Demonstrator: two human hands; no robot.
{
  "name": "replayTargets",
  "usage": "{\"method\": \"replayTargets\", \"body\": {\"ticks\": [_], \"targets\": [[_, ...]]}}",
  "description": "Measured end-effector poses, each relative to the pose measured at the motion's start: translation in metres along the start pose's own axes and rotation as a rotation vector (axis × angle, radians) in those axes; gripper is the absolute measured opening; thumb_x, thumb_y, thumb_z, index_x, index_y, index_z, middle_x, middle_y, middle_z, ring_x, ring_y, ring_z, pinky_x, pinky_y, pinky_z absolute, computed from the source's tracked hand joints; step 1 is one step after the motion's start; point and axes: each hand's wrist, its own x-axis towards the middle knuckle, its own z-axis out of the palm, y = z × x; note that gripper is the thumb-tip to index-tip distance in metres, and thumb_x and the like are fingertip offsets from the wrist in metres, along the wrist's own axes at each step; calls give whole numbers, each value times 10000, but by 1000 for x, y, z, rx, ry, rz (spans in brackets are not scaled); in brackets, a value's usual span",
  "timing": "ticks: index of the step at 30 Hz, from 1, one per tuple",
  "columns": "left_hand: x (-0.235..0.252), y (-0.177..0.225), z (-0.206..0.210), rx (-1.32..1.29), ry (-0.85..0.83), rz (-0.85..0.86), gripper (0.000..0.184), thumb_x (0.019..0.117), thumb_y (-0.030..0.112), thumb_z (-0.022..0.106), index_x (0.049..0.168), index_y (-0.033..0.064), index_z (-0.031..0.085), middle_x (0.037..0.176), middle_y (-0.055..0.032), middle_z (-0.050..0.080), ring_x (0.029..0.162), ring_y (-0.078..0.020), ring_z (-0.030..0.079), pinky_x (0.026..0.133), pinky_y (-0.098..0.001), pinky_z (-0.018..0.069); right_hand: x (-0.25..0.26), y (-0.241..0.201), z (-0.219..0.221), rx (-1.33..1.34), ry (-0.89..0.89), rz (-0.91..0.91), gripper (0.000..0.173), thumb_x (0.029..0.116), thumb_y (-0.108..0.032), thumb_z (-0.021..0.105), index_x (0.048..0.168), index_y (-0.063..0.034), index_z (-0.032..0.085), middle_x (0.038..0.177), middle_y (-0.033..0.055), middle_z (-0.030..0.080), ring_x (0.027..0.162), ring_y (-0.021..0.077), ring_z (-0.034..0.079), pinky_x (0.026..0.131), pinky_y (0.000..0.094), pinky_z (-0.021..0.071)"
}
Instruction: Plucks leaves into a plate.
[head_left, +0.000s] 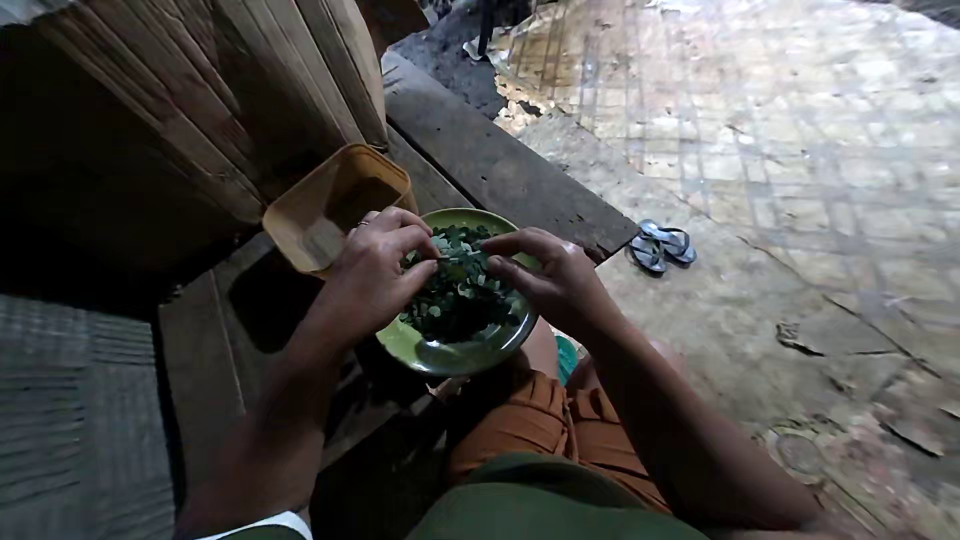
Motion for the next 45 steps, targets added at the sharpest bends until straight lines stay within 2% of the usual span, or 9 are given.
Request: {"method": "replayTargets", "body": {"ticks": [4,9,14,16,21,28,32,38,45], "targets": [[1,1,6,-68,36,-31,108,939,177,672,968,111,752,1154,-60,675,1116,-211,600,954,-413,481,-2,-5,5,119,-17,-6,255,962,-239,698,1174,-100,729,1098,2,716,1003,58,678,874,284,580],[0,4,13,-207,22,-84,118,940,172,676,1017,106,737,1153,-40,673,1106,-111,627,941,-314,528,0,-7,16,26,58,-75,117,960,-133,685,1030,-52,735,973,32,716,900,73,678,828,263,569],[1,15,9,-621,-142,-195,519,891,111,759,1381,84,589,1319,-44,639,1086,-79,668,915,-249,575,1,-3,12,27,58,-60,119,975,-128,660,1031,-43,722,951,27,713,876,59,675,826,249,569],[2,18,17,-725,-133,-202,477,894,71,761,1345,66,606,1245,-44,672,999,-78,697,853,-240,603,0,-2,12,29,52,-47,124,971,-127,667,1041,-42,723,951,27,717,875,62,677,822,248,569],[2,22,30,-743,-5,-253,76,946,24,684,1018,46,692,872,-7,713,740,-61,688,693,-219,603,0,-2,12,20,32,-27,103,966,-135,681,1016,-58,729,917,5,717,841,40,675,787,230,569],[3,14,19,-654,27,-251,85,935,40,699,1019,53,698,913,-4,718,775,-64,701,717,-232,614,-1,7,-3,-8,32,29,109,978,-151,674,1014,-64,728,908,21,711,816,80,670,760,295,570],[2,16,18,-444,-51,-125,404,904,197,760,1288,108,671,1274,-20,658,1180,-72,598,1025,-287,486,-1,6,-4,-12,20,14,104,974,-147,675,1011,-63,725,900,19,710,815,71,668,761,278,567],[-1,18,35,-352,71,-57,100,965,150,690,1026,86,738,983,17,728,895,-9,676,836,-205,568,1,0,1,6,-19,30,91,967,-167,692,1006,-95,731,891,-18,716,807,37,674,748,244,570],[0,17,35,-282,91,-73,97,975,170,681,996,93,737,905,16,710,814,-12,654,772,-198,548,5,-3,8,49,-37,-16,136,967,-185,696,1064,-91,716,930,-14,719,836,50,682,779,265,582]]}}
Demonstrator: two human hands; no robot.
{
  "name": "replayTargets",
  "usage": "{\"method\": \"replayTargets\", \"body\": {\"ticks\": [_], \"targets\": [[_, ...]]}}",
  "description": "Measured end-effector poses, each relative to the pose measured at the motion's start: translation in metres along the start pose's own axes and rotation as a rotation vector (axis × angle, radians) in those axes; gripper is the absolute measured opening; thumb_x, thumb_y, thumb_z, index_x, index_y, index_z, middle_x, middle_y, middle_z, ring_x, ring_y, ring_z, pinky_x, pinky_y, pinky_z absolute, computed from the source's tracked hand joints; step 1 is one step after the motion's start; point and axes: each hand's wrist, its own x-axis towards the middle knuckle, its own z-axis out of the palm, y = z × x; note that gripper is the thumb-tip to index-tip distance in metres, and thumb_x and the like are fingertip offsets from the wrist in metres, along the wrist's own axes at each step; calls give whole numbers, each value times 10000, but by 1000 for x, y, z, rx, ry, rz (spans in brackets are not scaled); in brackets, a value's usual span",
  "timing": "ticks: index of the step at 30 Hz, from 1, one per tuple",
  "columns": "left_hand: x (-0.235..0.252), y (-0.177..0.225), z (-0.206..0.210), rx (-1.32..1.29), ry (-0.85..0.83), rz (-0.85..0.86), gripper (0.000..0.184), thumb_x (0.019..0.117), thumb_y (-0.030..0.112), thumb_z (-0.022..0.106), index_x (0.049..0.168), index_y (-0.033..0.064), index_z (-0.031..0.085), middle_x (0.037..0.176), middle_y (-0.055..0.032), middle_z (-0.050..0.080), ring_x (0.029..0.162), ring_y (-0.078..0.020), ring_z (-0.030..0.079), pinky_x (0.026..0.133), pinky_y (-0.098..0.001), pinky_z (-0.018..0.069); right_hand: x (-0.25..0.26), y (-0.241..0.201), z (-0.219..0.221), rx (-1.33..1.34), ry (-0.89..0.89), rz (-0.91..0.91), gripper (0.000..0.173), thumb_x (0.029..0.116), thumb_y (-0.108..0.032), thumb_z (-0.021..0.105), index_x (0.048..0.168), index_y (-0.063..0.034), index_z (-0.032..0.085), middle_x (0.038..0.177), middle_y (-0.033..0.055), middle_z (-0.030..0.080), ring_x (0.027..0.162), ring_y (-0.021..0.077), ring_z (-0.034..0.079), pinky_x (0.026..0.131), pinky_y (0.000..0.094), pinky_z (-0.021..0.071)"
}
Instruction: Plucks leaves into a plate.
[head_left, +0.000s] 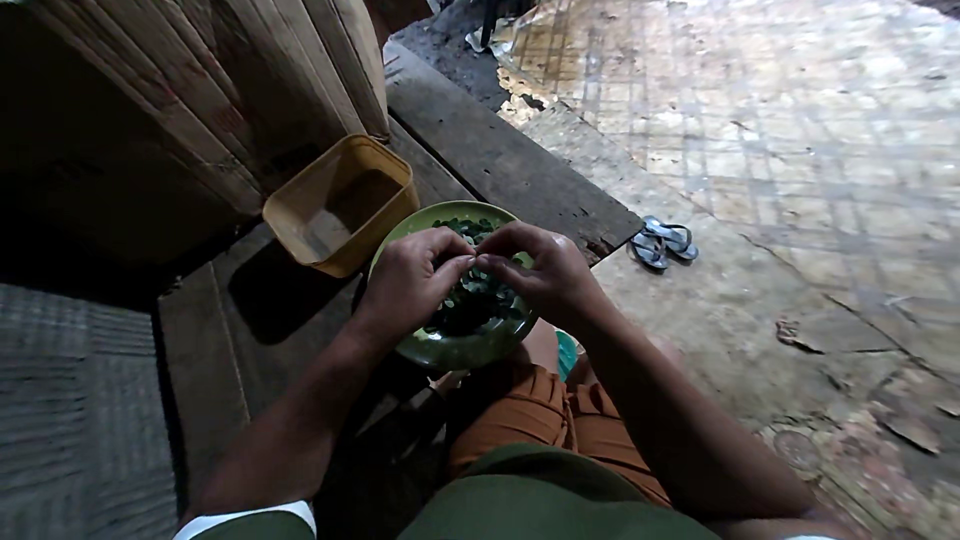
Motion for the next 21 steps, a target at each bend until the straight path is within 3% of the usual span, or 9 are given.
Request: {"method": "replayTargets", "body": {"ticks": [2,6,9,11,13,15,17,19,21], "targets": [[1,1,-5,23,21,-11,114,978,183,675,997,93,742,922,12,719,847,-14,663,804,-215,550,1,-1,1,-28,16,-18,93,975,-148,677,1012,-72,718,894,0,717,810,55,681,763,259,581],[6,-5,-36,202,159,-43,183,1005,200,642,1045,46,733,992,-69,723,927,-113,683,867,-326,562,1,1,0,-104,35,20,97,985,-171,660,998,-100,724,881,-11,714,794,51,675,739,267,572],[11,-25,-63,379,276,-143,227,1034,194,594,1098,20,725,1057,-146,727,962,-210,700,889,-407,560,-1,7,1,-213,12,-22,119,976,-147,667,1030,-91,756,935,27,745,871,142,707,855,428,562],[12,-41,-73,478,288,-252,267,1062,191,535,1166,25,716,1139,-177,722,1064,-283,696,957,-479,532,-2,8,2,-294,-32,-25,169,982,-174,656,1099,-120,765,1027,29,748,995,196,695,984,544,478],[10,-49,-80,531,215,-319,312,1076,166,496,1272,16,687,1326,-220,647,1289,-394,579,1096,-569,423,-3,5,4,-368,-54,-37,230,973,-184,667,1182,-142,752,1155,56,726,1129,267,650,1029,590,422],[8,-44,-83,556,172,-284,320,1059,133,507,1315,39,674,1430,-219,577,1388,-431,470,1144,-582,358,-5,6,7,-416,-37,-98,278,948,-169,683,1221,-153,735,1244,58,704,1194,296,626,1028,604,421],[4,-23,-80,532,120,-189,308,1044,86,513,1296,38,683,1383,-214,607,1330,-425,522,1106,-582,396,-6,7,9,-433,-28,-135,295,940,-156,690,1232,-142,733,1262,72,695,1190,309,626,1017,609,425],[-1,-4,-68,470,21,-111,306,1037,48,509,1279,41,696,1273,-189,678,1212,-351,638,1049,-537,485,-7,6,8,-440,-39,-143,297,943,-155,683,1235,-140,734,1258,78,693,1185,310,626,1022,606,427],[-8,0,-50,409,-92,-86,336,1022,7,501,1306,40,679,1252,-172,692,1160,-306,676,1015,-499,528,-9,7,8,-456,-46,-150,292,947,-161,674,1232,-144,738,1245,72,700,1173,303,630,1016,592,431]]}}
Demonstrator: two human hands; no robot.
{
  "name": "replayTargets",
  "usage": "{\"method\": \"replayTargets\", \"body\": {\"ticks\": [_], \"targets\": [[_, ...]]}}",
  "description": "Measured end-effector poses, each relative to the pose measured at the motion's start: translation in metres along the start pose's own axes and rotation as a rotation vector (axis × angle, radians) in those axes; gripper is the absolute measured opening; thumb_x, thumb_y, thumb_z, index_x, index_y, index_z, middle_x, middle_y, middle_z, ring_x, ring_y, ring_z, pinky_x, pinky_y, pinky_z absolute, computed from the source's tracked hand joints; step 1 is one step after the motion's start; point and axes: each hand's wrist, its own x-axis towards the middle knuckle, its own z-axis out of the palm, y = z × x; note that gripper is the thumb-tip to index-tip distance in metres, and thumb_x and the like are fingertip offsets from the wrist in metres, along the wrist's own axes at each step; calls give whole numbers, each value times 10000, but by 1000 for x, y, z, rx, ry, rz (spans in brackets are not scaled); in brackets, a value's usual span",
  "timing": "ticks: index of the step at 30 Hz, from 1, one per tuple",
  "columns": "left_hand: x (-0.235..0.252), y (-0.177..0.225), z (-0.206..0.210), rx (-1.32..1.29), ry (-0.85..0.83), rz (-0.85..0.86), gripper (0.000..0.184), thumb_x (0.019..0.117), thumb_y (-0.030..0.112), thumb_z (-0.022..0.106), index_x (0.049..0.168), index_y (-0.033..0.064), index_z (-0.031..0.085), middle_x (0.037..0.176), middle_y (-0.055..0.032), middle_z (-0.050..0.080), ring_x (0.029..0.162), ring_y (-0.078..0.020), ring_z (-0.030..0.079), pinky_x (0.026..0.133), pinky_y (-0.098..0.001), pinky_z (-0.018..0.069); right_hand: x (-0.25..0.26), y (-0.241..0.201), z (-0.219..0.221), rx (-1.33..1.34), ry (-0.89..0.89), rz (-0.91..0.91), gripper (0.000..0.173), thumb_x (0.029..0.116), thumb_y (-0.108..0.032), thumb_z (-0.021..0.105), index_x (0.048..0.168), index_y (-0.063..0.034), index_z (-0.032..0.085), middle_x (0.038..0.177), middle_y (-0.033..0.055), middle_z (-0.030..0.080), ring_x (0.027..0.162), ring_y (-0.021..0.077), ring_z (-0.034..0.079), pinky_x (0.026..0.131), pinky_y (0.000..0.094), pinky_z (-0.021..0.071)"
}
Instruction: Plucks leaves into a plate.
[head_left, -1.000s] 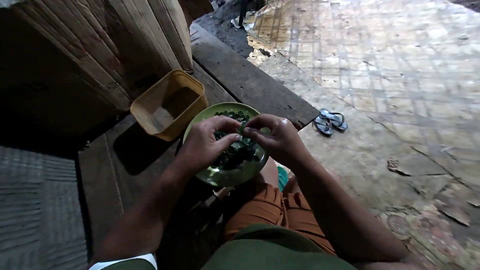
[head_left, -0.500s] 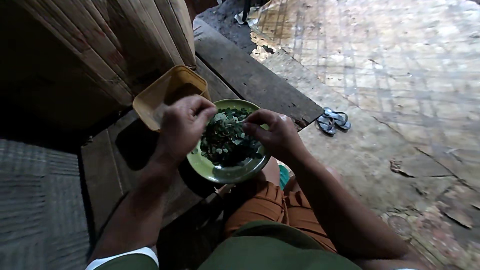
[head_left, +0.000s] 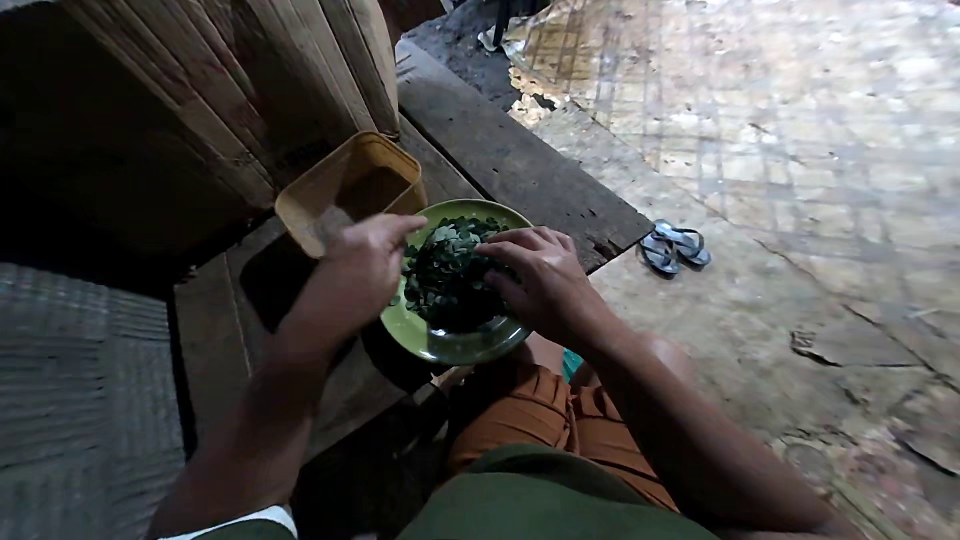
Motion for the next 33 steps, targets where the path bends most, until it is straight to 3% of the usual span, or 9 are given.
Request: {"method": "replayTargets", "body": {"ticks": [6,12,14,17,20,23,28,30,33], "targets": [[-2,-7,36,97,-227,-164,534,999,-96,477,1521,12,459,1487,-200,541,1397,-392,495,1158,-524,392,-6,1,3,16,3,-9,283,970,-150,636,1238,-153,728,1229,50,711,1175,279,639,1037,584,426],[-13,-8,37,49,-66,-147,569,1005,-76,458,1557,58,421,1397,-204,610,1266,-397,607,1072,-550,472,-9,6,1,27,43,-6,268,968,-149,639,1220,-144,729,1170,62,726,1117,280,665,1033,591,432],[-21,-10,28,69,-62,-149,498,1024,-24,477,1517,49,475,1328,-213,638,1193,-386,646,1018,-558,511,-10,7,1,29,33,3,266,967,-152,643,1218,-143,731,1168,63,726,1118,278,665,1040,585,430],[-37,-4,13,145,-183,-206,343,1013,75,601,1354,56,636,1164,-191,690,1036,-377,693,890,-586,557,-10,9,0,40,30,14,265,957,-146,656,1211,-132,733,1155,67,728,1109,280,666,1039,583,432],[-46,5,11,237,-274,-276,295,987,125,678,1278,80,696,1176,-178,707,1116,-395,673,912,-617,532,-10,8,1,48,29,12,259,955,-143,659,1202,-128,735,1140,72,731,1108,281,669,1036,587,433],[-47,6,24,240,-220,-225,179,969,80,686,1138,43,733,1092,-187,716,1077,-408,680,886,-614,541,-11,8,3,63,16,15,259,956,-156,666,1204,-126,736,1153,78,726,1138,292,655,1044,590,425],[-41,16,37,48,-136,-176,248,1009,92,620,1247,62,683,1092,-155,728,964,-345,723,835,-579,574,-14,9,0,53,29,20,263,953,-148,655,1203,-125,734,1133,70,733,1105,285,667,1040,585,424],[-38,16,38,27,-35,-125,231,995,86,631,1215,56,695,1058,-143,735,917,-314,727,806,-551,583,-15,10,-1,47,49,13,255,950,-140,666,1195,-127,735,1121,62,735,1088,278,673,1026,587,434],[-33,16,39,42,-25,-21,170,971,109,658,1117,78,738,1082,-112,710,996,-287,696,842,-504,576,-16,10,-3,44,58,15,252,949,-128,665,1190,-125,739,1115,59,738,1085,274,674,1028,579,433]]}}
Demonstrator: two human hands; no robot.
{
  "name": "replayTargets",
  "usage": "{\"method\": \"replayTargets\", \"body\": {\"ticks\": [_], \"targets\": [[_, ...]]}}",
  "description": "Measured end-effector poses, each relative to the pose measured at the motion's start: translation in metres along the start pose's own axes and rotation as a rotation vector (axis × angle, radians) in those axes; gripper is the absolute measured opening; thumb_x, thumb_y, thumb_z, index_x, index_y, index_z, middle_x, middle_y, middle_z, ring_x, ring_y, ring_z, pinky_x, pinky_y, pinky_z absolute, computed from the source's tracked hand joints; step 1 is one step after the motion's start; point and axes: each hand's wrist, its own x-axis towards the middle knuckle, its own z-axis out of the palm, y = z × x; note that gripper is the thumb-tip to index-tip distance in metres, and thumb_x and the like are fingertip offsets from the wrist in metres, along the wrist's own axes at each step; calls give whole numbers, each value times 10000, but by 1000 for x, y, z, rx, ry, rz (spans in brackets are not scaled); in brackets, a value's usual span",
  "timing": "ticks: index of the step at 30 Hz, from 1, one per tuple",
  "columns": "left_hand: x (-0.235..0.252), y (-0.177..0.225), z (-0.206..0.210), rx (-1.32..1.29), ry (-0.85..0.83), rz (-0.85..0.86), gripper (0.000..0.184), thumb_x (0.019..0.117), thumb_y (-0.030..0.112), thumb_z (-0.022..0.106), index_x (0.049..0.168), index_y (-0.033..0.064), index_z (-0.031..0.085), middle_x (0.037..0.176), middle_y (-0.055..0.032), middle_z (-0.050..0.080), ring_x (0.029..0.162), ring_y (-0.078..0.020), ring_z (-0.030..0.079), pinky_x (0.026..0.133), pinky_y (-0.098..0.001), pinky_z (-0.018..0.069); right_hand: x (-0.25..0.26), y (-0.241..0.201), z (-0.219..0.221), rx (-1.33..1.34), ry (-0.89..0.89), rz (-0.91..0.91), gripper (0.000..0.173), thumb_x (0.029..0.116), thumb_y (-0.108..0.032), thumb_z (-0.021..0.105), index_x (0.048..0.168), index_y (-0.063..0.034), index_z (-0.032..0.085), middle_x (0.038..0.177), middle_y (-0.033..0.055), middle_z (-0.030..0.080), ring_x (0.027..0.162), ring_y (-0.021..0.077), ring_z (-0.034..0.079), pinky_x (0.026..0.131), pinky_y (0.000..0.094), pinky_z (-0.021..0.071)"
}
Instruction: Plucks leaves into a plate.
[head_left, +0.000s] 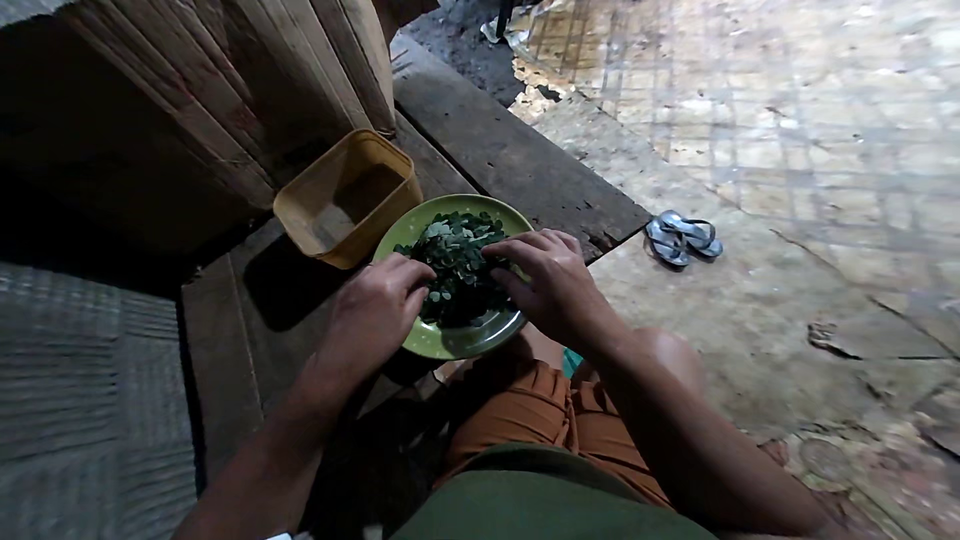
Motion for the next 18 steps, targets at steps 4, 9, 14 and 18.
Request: {"method": "replayTargets", "body": {"ticks": [4,9,14,18], "targets": [[7,-5,14,87,-53,23,131,925,129,732,1045,84,760,1123,-146,673,1059,-363,647,861,-545,551,-1,0,0,12,16,8,244,961,-143,649,1185,-132,743,1104,53,740,1073,264,674,1034,565,429],[15,-7,-1,10,70,77,108,937,134,690,1005,79,753,1162,-132,668,1091,-320,642,907,-506,547,-1,-1,-2,59,52,21,230,961,-158,656,1167,-127,752,1102,45,742,1094,247,672,1044,558,430],[27,-1,-18,-21,111,100,138,957,153,656,1030,81,748,1232,-117,656,1150,-269,632,957,-457,533,4,-8,-4,144,127,0,208,969,-191,667,1141,-120,759,1086,25,743,1091,196,673,1046,514,449],[33,6,-19,-19,108,128,143,950,144,655,1036,75,745,1241,-125,655,1146,-290,634,954,-493,528,6,-11,-9,242,141,55,272,1021,-263,597,1180,-100,746,1105,29,738,1064,172,667,1012,512,463]]}}
